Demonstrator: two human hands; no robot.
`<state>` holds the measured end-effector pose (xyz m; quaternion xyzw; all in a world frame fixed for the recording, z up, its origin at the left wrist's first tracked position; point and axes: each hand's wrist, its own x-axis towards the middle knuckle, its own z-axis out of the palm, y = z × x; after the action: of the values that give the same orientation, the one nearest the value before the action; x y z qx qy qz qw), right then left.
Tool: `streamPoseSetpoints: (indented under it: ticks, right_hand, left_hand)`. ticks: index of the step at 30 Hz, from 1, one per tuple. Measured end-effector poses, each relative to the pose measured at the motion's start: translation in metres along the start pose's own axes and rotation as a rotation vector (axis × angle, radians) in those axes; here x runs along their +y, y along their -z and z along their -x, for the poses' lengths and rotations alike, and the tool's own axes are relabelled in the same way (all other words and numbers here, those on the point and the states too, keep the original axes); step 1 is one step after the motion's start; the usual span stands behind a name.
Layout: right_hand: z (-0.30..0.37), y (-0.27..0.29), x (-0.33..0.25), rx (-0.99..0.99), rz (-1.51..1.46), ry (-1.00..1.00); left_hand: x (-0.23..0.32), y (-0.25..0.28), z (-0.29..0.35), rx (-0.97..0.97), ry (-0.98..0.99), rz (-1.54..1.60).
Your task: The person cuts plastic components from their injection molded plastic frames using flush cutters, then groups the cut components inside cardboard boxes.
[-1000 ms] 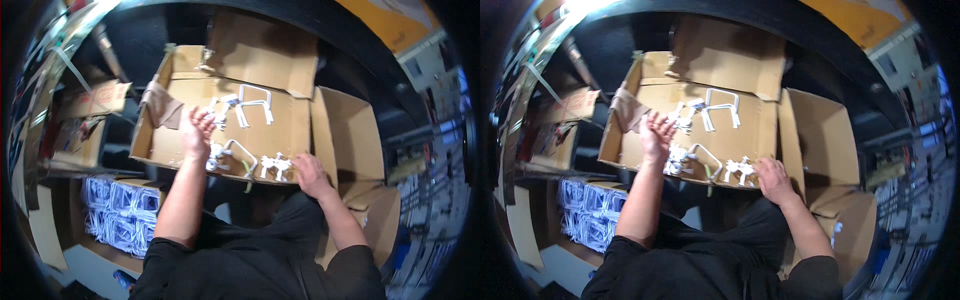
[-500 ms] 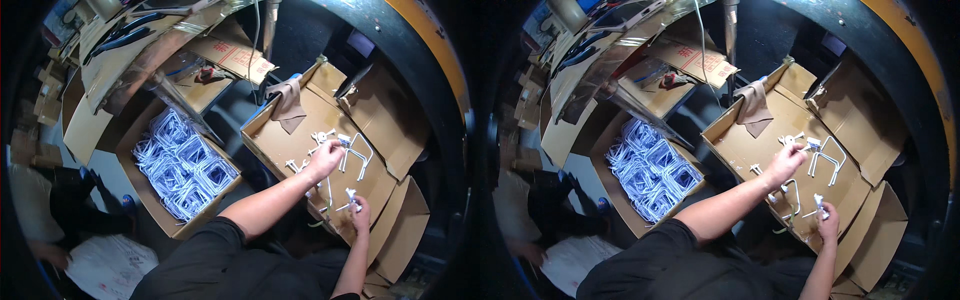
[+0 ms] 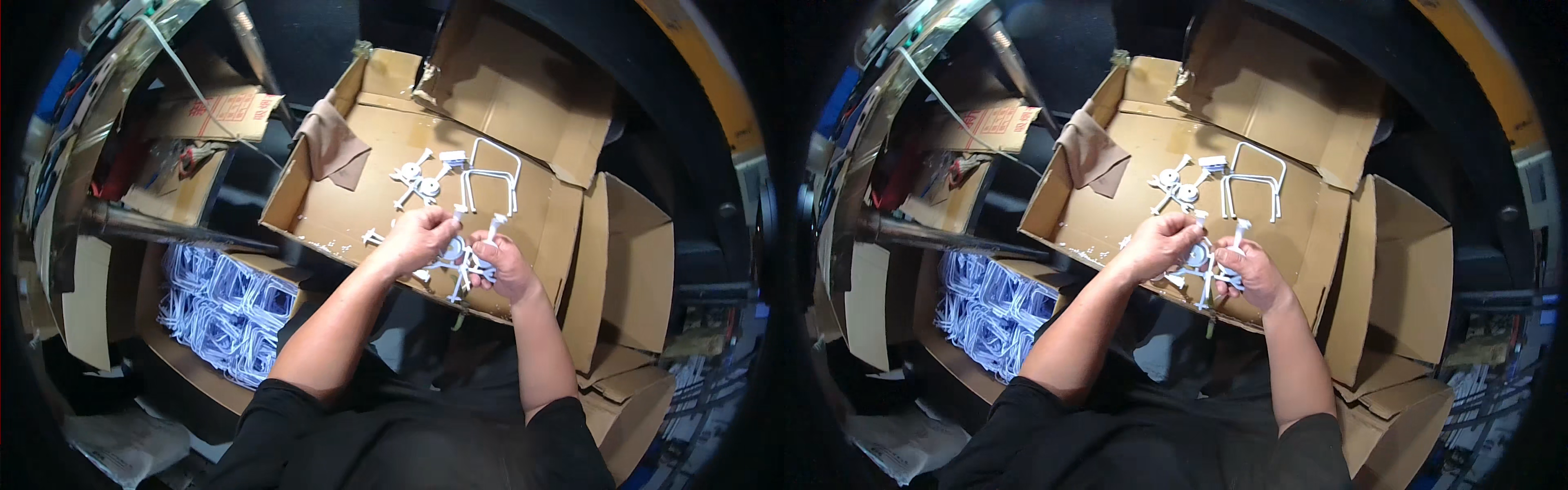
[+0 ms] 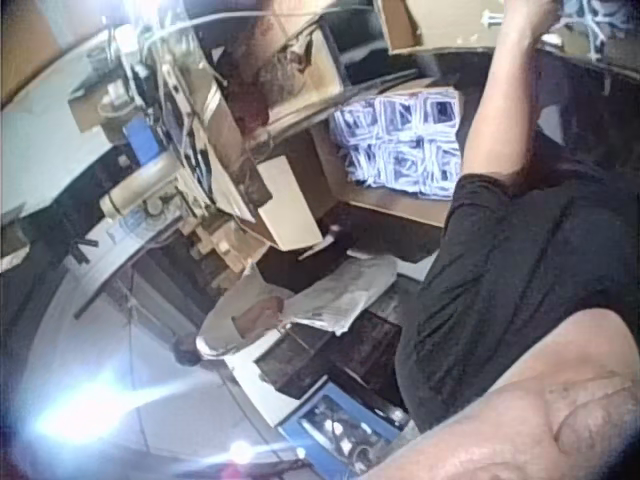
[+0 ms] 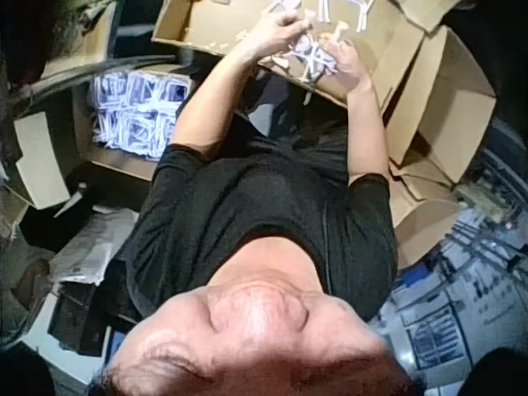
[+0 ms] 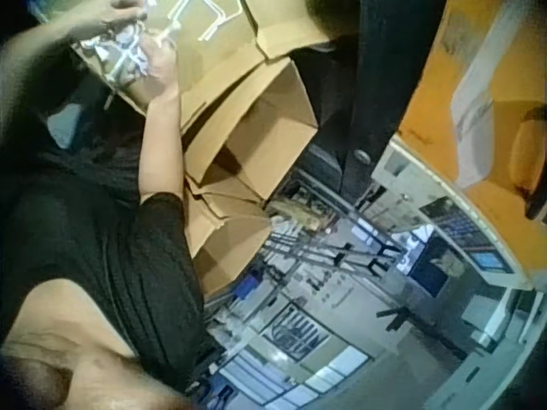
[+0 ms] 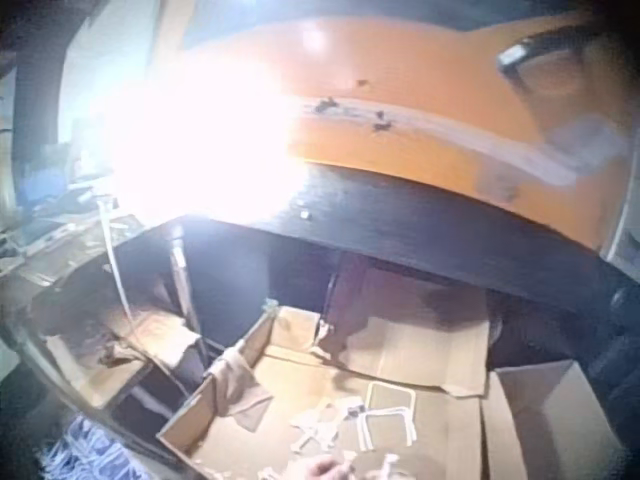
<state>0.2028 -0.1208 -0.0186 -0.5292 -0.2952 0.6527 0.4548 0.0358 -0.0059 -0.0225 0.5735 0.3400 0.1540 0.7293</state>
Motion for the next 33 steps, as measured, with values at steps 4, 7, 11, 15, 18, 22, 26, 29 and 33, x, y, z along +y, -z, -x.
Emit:
streamPoseSetpoints:
  ticks: [4, 7, 11, 15, 18, 22, 26, 29, 33]
  right_hand:
    - [0.0, 0.013, 0.004, -0.092, -0.385, 0.139]
    - [-0.002, 0.023, 0.008, -0.112, -0.425, 0.118]
    - [0.016, 0.011, -0.002, -0.208, 0.283, -0.109]
    - [0.025, -0.002, 0.001, -0.338, 0.539, -0.292]
    - [0.026, 0.001, -0.002, -0.466, 0.674, -0.106]
    - [0.024, 0.0, 0.006, -0.495, 0.784, -0.058]
    - [0.025, -0.007, 0.028, -0.405, 0.944, -0.075]
    - [0.032, -0.015, 0.03, -0.336, 0.916, -0.02]
    - [0.028, -0.013, 0.037, -0.295, 0.848, -0.03]
  left_hand:
    - [-0.009, 0.007, -0.008, 0.058, -0.008, 0.16]
    - [-0.009, 0.011, -0.014, 0.197, -0.078, 0.385]
    - [-0.012, 0.019, -0.018, 0.336, -0.061, 0.586]
    - [-0.011, 0.023, -0.018, 0.368, -0.078, 0.754]
    - [-0.006, 0.018, -0.018, 0.397, -0.044, 0.787]
    - [0.002, 0.018, -0.015, 0.405, 0.014, 0.868]
    - [-0.026, 0.021, -0.036, 0.306, -0.106, 0.854]
    - [-0.008, 0.005, -0.037, 0.325, 0.062, 0.892]
    - [-0.016, -0.004, -0.037, 0.242, -0.08, 0.914]
